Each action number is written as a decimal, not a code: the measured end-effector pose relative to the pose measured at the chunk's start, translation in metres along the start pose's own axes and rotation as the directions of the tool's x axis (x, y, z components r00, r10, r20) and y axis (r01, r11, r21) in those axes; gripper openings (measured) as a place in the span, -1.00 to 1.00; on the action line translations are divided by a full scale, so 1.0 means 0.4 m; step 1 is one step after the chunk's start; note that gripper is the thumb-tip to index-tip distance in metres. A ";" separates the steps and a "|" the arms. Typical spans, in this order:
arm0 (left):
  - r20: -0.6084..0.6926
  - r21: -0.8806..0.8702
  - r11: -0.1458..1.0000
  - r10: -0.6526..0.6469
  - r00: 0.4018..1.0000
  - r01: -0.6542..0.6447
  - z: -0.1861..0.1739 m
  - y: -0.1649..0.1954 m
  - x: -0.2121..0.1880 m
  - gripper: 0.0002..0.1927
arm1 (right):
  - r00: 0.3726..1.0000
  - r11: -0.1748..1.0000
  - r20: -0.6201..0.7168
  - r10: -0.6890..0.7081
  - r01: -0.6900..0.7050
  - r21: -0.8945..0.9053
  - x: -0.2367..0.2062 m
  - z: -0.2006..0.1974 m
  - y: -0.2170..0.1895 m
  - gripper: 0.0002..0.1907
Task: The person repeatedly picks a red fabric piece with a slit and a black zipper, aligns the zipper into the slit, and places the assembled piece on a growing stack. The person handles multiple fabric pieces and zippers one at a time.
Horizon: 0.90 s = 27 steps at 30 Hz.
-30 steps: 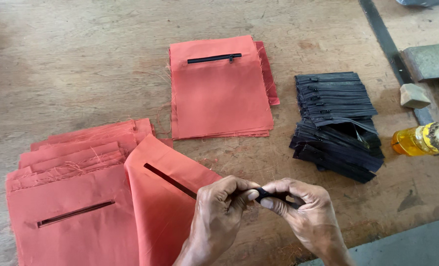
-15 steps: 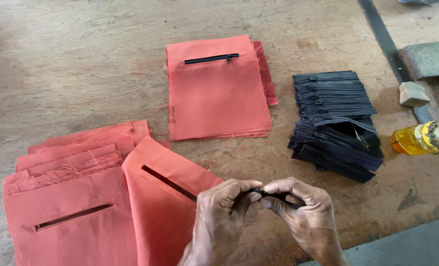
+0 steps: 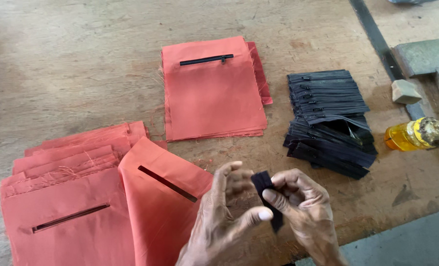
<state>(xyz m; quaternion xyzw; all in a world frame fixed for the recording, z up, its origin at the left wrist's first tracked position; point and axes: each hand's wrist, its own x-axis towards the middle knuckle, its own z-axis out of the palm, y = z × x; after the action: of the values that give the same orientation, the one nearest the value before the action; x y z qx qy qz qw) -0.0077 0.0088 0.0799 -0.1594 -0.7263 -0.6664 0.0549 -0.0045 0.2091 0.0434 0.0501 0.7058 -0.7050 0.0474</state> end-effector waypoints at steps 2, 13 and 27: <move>0.132 -0.161 0.940 -0.283 0.950 0.302 0.009 -0.006 -0.014 -0.17 | 1.000 0.993 -0.017 0.010 -0.008 0.115 0.000 0.004 0.000 -0.83; -0.042 -0.180 0.963 -0.212 0.976 0.201 0.024 -0.017 -0.019 -0.69 | 0.994 0.993 0.009 0.113 -0.113 0.034 -0.015 0.013 -0.013 -0.76; 0.114 -0.145 0.937 -0.303 0.946 0.317 0.002 0.008 0.010 -0.84 | 1.000 0.998 0.017 0.009 -0.008 -0.070 -0.040 0.006 -0.028 -0.72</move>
<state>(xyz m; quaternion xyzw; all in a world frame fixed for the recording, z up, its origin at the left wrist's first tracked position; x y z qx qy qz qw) -0.0106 0.0103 0.0839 -0.0766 -0.6876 -0.7155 -0.0966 0.0099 0.2065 0.0568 0.0452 0.7295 -0.6800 0.0583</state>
